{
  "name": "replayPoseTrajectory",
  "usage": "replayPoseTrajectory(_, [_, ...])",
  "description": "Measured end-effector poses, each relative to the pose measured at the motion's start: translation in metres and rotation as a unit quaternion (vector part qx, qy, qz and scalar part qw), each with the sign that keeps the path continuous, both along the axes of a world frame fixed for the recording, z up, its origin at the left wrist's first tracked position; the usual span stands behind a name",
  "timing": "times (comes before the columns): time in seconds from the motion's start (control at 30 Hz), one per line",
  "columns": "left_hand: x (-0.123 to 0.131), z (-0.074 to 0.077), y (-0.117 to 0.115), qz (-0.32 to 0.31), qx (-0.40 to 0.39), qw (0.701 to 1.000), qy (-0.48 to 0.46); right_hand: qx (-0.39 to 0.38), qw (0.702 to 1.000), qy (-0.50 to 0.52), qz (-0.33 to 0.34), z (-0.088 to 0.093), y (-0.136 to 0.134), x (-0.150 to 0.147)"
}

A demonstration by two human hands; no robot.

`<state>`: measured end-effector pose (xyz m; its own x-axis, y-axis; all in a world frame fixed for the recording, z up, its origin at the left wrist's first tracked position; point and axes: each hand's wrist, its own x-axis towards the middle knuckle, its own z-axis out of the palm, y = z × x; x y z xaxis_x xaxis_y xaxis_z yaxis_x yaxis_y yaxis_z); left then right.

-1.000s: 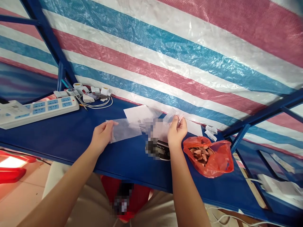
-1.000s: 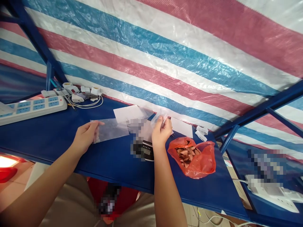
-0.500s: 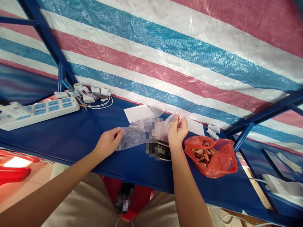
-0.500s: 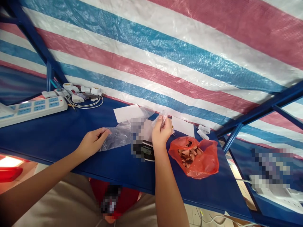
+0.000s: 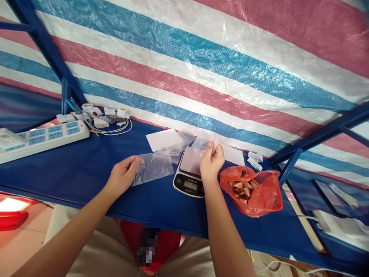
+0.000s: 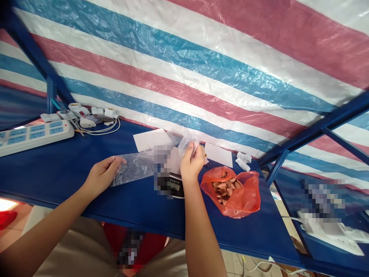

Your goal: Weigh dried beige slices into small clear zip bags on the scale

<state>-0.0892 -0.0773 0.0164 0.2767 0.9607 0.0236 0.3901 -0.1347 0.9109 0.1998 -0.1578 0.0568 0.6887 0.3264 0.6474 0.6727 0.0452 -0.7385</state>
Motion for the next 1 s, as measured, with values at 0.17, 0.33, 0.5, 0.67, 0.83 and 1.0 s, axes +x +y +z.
replayPoseTrajectory(0.17, [0.003,0.004,-0.003,0.023,-0.015,0.998,-0.052,-0.002,1.0,-0.016,-0.002,-0.001,0.0,0.0])
replayPoseTrajectory(0.33, [0.004,0.007,-0.005,0.03,-0.01,0.997,-0.073,-0.006,1.0,-0.011,0.005,-0.003,0.001,0.0])
replayPoseTrajectory(0.5, [0.003,0.005,-0.005,0.055,0.008,0.996,-0.066,-0.003,1.0,-0.014,0.007,-0.003,0.001,0.0])
replayPoseTrajectory(0.67, [0.003,0.004,-0.005,0.038,-0.013,0.996,-0.082,0.004,1.0,-0.013,0.009,-0.001,0.0,-0.002])
replayPoseTrajectory(0.83, [0.003,0.007,-0.003,0.055,0.026,0.998,-0.012,0.018,1.0,-0.01,0.007,0.003,0.0,-0.003])
replayPoseTrajectory(1.0, [0.004,0.012,-0.003,0.101,0.023,0.994,0.016,0.022,1.0,-0.005,0.006,0.004,-0.002,-0.003])
